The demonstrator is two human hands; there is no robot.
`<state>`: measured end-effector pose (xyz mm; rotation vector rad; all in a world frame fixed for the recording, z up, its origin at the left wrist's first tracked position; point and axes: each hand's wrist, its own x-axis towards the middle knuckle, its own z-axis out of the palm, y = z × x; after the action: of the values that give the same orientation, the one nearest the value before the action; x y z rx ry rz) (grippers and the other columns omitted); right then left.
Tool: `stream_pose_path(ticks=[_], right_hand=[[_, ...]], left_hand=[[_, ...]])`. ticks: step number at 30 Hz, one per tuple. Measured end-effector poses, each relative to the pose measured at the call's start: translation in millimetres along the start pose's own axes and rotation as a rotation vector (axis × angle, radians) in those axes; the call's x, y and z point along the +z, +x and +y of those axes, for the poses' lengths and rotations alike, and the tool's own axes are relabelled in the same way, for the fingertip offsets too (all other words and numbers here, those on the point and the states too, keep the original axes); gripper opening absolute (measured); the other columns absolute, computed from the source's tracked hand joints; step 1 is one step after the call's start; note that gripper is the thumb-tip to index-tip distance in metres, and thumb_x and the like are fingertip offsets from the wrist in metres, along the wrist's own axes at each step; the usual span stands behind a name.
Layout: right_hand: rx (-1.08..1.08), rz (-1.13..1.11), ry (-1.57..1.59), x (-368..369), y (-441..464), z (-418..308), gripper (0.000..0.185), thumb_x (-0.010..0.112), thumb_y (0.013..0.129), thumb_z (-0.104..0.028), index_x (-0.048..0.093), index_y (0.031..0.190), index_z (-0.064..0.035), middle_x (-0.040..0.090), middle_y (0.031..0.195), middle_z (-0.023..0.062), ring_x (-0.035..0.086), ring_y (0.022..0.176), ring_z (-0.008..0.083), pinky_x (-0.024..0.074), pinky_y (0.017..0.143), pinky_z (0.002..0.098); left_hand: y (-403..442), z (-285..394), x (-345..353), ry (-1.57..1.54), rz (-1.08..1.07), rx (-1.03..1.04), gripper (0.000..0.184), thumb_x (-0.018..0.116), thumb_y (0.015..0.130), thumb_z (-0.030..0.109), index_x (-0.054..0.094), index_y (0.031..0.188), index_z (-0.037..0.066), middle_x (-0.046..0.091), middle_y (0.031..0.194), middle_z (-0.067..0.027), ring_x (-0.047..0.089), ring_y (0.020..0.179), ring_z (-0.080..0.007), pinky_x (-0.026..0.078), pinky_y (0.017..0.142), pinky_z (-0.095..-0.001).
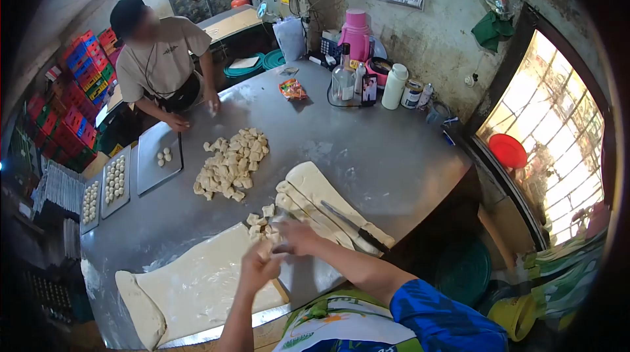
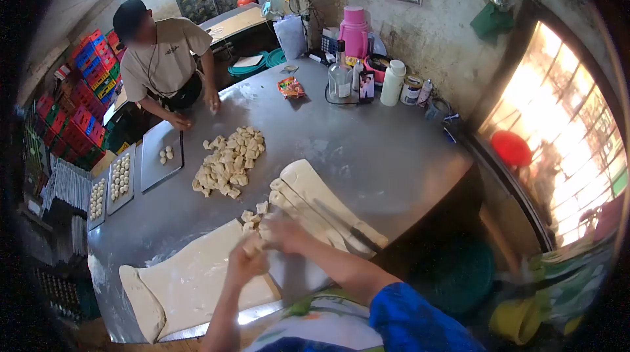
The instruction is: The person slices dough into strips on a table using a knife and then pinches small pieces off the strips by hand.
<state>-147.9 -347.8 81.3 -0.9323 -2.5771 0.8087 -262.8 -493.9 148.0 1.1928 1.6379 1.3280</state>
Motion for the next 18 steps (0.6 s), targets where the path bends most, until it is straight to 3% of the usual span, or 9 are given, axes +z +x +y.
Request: stream_pose_path(ticks=[1, 3, 9, 14, 16, 18], right_hand=[[-0.126, 0.097, 0.091, -5, -12, -19, 0.032, 0.067, 0.085, -0.038, 0.062, 0.091, -0.0071, 0.064, 0.086, 0.0087, 0.063, 0.076, 0.0303, 0.0485, 0.067, 0.0390], [-0.389, 0.307, 0.252, -19, -18, -44, 0.031, 0.067, 0.085, -0.038, 0.062, 0.088, -0.0071, 0.063, 0.083, 0.0101, 0.063, 0.073, 0.0299, 0.0483, 0.063, 0.0384], [-0.466, 0.311, 0.549, -30, -2, -80, 0.028, 0.065, 0.086, -0.035, 0.061, 0.082, -0.0079, 0.062, 0.077, 0.0119, 0.062, 0.068, 0.0295, 0.0477, 0.060, 0.0389], [-0.169, 0.344, 0.080, -2, -10, -48, 0.022, 0.066, 0.085, -0.030, 0.061, 0.079, -0.0089, 0.061, 0.069, 0.0105, 0.061, 0.063, 0.0306, 0.0470, 0.060, 0.0410], [-0.123, 0.315, -0.011, 10, -7, -3, 0.021, 0.066, 0.084, -0.028, 0.061, 0.078, -0.0091, 0.061, 0.066, 0.0103, 0.060, 0.062, 0.0320, 0.0467, 0.059, 0.0428], [0.267, -0.140, -0.101, 21, -10, 34, 0.024, 0.068, 0.084, -0.030, 0.063, 0.085, -0.0070, 0.064, 0.076, 0.0107, 0.062, 0.070, 0.0341, 0.0481, 0.065, 0.0449]], left_hand=[[-1, -4, -3, -0.001, -0.007, -0.008, 0.021, 0.068, 0.076, 0.002, 0.071, 0.096, 0.001, 0.065, 0.074, -0.0073, 0.059, 0.067, -0.0243, 0.048, 0.068, -0.0319], [11, -9, -7, 0.298, 0.270, 0.457, 0.022, 0.068, 0.075, 0.000, 0.071, 0.097, 0.001, 0.067, 0.076, -0.0075, 0.056, 0.068, -0.0194, 0.047, 0.066, -0.0294], [31, -23, -43, 0.153, -0.081, 0.193, 0.027, 0.065, 0.072, -0.004, 0.071, 0.098, 0.002, 0.066, 0.076, -0.0065, 0.055, 0.068, -0.0206, 0.048, 0.072, -0.0306], [12, -25, -16, 0.452, -0.139, -0.098, 0.030, 0.064, 0.071, -0.006, 0.071, 0.100, 0.002, 0.070, 0.081, -0.0061, 0.061, 0.073, -0.0259, 0.049, 0.080, -0.0336], [2, 4, -3, 0.422, -0.255, 0.207, 0.029, 0.064, 0.072, -0.006, 0.071, 0.099, 0.002, 0.071, 0.084, -0.0061, 0.063, 0.075, -0.0275, 0.049, 0.082, -0.0345], [-13, 21, 1, 0.391, -0.366, 0.492, 0.029, 0.065, 0.072, -0.006, 0.071, 0.099, 0.002, 0.072, 0.086, -0.0062, 0.064, 0.078, -0.0291, 0.049, 0.085, -0.0354]])
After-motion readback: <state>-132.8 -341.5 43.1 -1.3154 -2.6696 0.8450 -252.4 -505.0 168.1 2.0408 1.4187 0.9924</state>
